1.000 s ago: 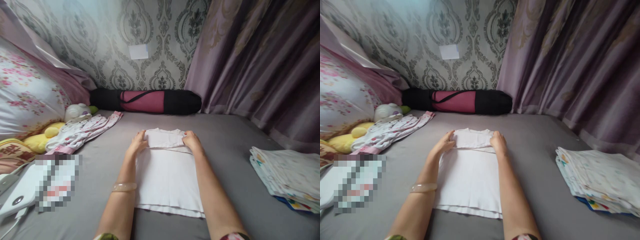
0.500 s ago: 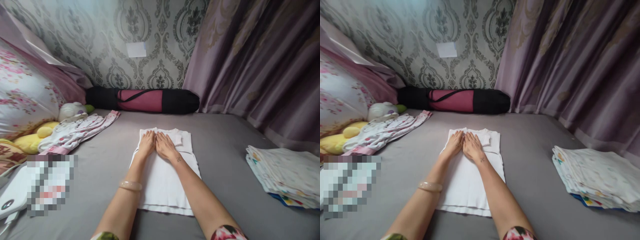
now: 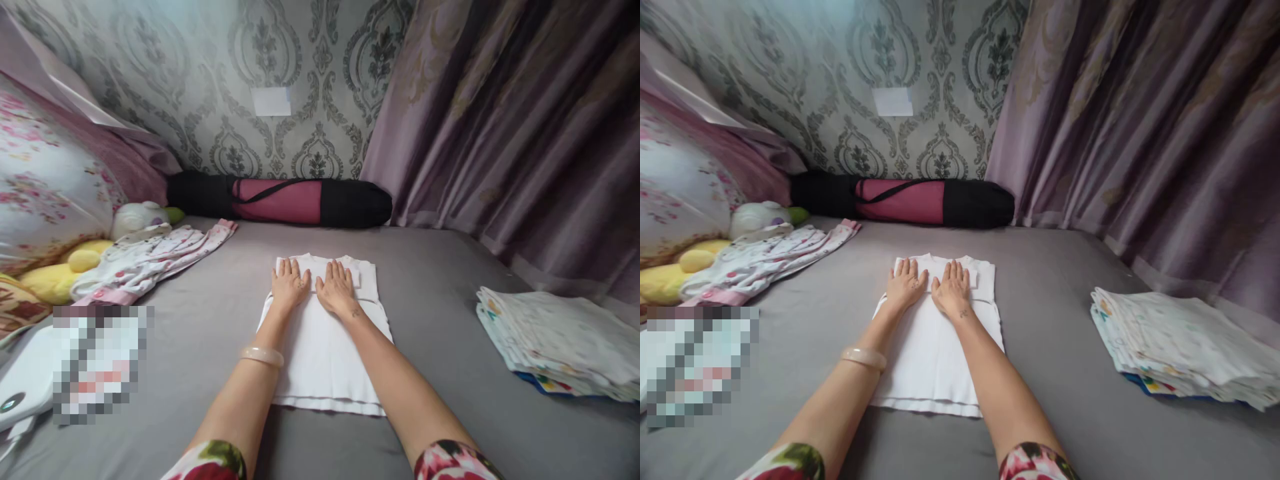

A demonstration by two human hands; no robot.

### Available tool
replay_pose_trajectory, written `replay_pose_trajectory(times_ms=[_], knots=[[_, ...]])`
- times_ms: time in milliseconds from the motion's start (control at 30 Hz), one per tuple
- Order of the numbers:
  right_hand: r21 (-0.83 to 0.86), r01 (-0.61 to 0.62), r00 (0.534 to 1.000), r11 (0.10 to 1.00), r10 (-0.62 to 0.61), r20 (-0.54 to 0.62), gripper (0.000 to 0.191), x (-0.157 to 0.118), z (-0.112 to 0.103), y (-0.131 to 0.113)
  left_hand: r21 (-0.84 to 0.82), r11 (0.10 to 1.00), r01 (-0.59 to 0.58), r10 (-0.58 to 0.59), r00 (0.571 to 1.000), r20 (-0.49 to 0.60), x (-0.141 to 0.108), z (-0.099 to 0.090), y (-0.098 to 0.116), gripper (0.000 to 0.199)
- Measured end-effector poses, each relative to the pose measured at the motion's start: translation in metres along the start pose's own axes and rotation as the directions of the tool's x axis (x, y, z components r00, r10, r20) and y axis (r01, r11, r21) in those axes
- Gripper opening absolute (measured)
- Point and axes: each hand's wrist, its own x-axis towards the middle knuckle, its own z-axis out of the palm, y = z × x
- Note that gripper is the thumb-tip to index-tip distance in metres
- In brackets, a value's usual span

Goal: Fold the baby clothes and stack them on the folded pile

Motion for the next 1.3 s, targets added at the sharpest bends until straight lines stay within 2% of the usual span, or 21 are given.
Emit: replay_pose_trajectory(times_ms=[100, 233, 367, 533, 733, 867, 1000, 1067, 1167, 1233, 1300], knots=[[-0.034, -0.021, 1.0, 0.999, 0.022, 0.019, 0.07, 0.002, -0.001, 0.004, 0.034, 0.999, 0.016, -0.017, 1.0, 0.023, 0.0, -0.002, 0.001, 0.069], [-0.061, 0.028, 0.998, 0.998, -0.024, 0.062, 0.068, 0.001, -0.008, 0.015, 0.056, 0.998, -0.006, 0.004, 0.999, 0.052, 0.0, -0.005, -0.002, 0.072], [-0.058, 0.121, 0.989, 0.991, -0.115, 0.095, 0.065, -0.003, -0.018, 0.032, 0.055, 0.994, -0.096, 0.091, 0.991, 0.099, 0.0, -0.009, -0.015, 0.076], [-0.03, 0.239, 0.965, 0.971, -0.234, 0.118, 0.062, -0.005, -0.027, 0.055, 0.037, 0.976, -0.216, 0.207, 0.964, 0.165, 0.003, -0.016, -0.038, 0.069], [0.012, 0.293, 0.952, 0.956, -0.293, 0.085, 0.062, -0.003, -0.022, 0.068, -0.024, 0.957, -0.287, 0.286, 0.933, 0.22, 0.004, -0.022, -0.054, 0.071], [0.02, 0.294, 0.952, 0.955, -0.295, 0.076, 0.062, -0.002, -0.018, 0.068, 0.015, 0.953, -0.302, 0.291, 0.928, 0.234, 0.008, -0.022, -0.056, 0.069], [0.026, 0.291, 0.949, 0.956, -0.292, 0.115, 0.062, 0.002, -0.021, 0.068, 0.076, 0.933, -0.352, 0.317, 0.903, 0.291, 0.017, -0.033, -0.051, 0.061], [0.036, 0.287, 0.946, 0.957, -0.29, 0.147, 0.062, 0.006, -0.026, 0.067, 0.112, 0.912, -0.396, 0.352, 0.891, 0.285, 0.023, -0.041, -0.043, 0.054], [0.035, 0.256, 0.961, 0.966, -0.258, 0.097, 0.059, 0.012, -0.033, 0.063, 0.149, 0.891, -0.428, 0.403, 0.899, 0.172, 0.027, -0.045, -0.024, 0.051], [0.02, 0.193, 0.981, 0.981, -0.194, 0.032, 0.059, 0.016, -0.033, 0.058, 0.135, 0.885, -0.445, 0.434, 0.895, 0.102, 0.028, -0.039, -0.01, 0.054], [0.006, 0.119, 0.993, 0.993, -0.119, 0.001, 0.062, 0.019, -0.03, 0.054, 0.106, 0.88, -0.462, 0.456, 0.887, 0.077, 0.028, -0.029, 0.0, 0.058]])
